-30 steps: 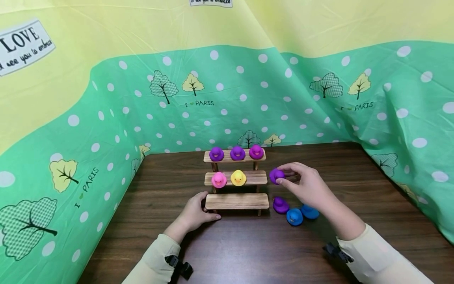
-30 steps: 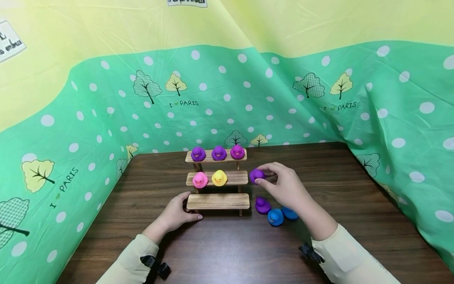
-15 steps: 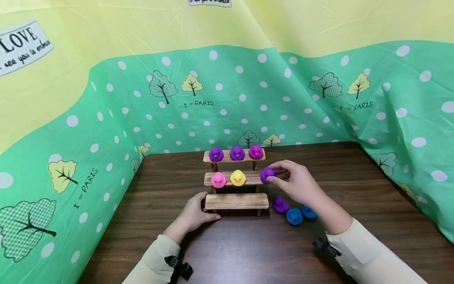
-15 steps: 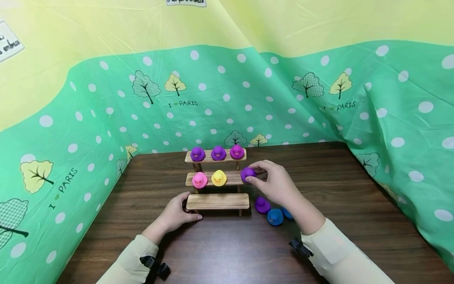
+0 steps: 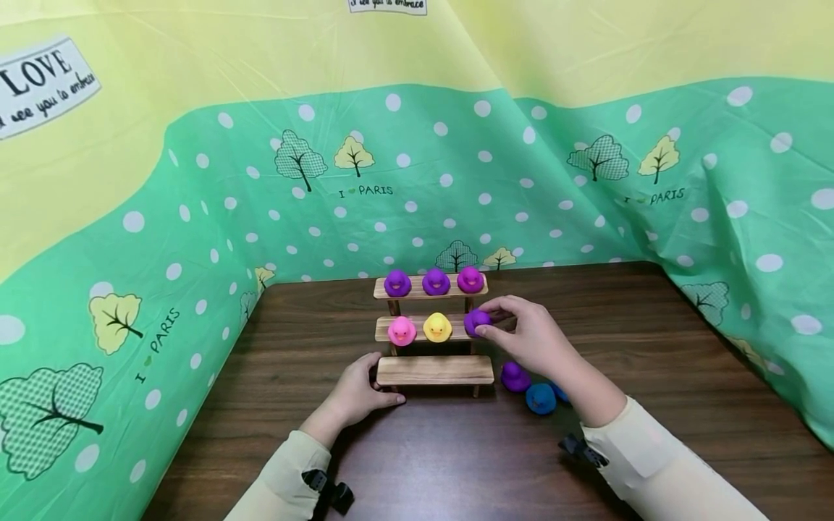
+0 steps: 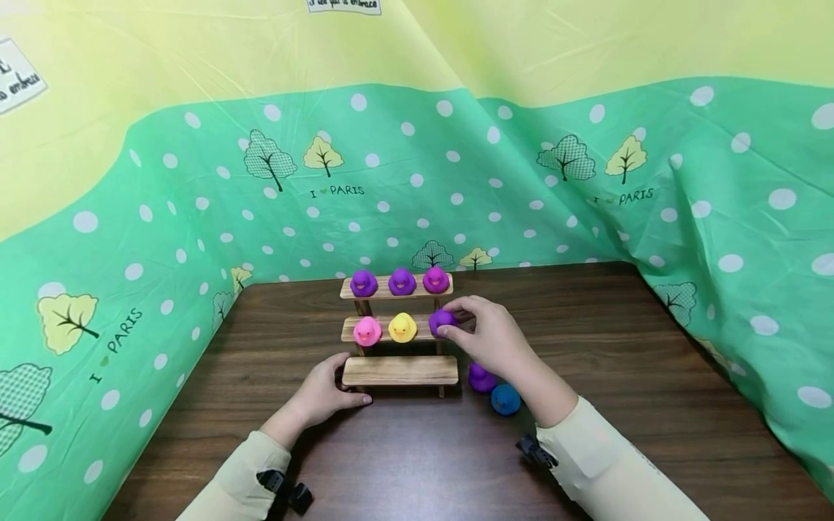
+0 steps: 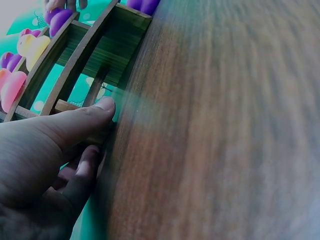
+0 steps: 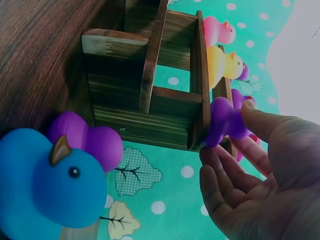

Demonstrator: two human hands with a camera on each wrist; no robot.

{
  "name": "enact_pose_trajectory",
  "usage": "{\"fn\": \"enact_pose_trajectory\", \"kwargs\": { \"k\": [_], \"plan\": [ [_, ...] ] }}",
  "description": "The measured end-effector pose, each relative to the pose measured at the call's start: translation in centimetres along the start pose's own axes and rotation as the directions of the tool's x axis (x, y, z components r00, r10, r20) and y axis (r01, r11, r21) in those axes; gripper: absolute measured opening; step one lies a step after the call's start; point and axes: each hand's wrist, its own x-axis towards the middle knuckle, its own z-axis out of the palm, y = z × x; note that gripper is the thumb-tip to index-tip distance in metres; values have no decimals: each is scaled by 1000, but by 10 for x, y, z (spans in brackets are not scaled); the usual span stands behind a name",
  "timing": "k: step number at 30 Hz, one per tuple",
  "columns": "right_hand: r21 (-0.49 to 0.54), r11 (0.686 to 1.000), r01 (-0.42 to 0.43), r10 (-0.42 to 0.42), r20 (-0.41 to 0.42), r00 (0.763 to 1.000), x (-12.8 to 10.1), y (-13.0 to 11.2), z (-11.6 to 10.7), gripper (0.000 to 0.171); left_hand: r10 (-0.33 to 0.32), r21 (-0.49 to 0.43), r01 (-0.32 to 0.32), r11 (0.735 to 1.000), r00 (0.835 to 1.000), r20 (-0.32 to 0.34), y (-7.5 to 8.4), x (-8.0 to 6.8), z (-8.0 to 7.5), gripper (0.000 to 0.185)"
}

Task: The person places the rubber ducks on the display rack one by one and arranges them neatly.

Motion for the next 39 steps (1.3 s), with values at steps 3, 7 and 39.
{"fn": "enact_pose_trajectory", "kwargs": {
  "k": [3, 7, 39],
  "plan": [
    [-4, 1000, 6, -6, -4, 1000, 1, 0, 2, 25, 4, -1, -4, 1000, 1000, -2, 0, 0, 0, 87],
    [-15, 1000, 6, -7, -8, 1000, 2, 0, 5, 26, -2, -3, 2, 1000, 1000, -2, 0, 0, 0, 90],
    [-51, 999, 10, -11, -23, 1000, -3, 4, 11, 31, -9, -13, 9, 1000, 1000, -1, 1, 0, 1, 91]
  ]
}}
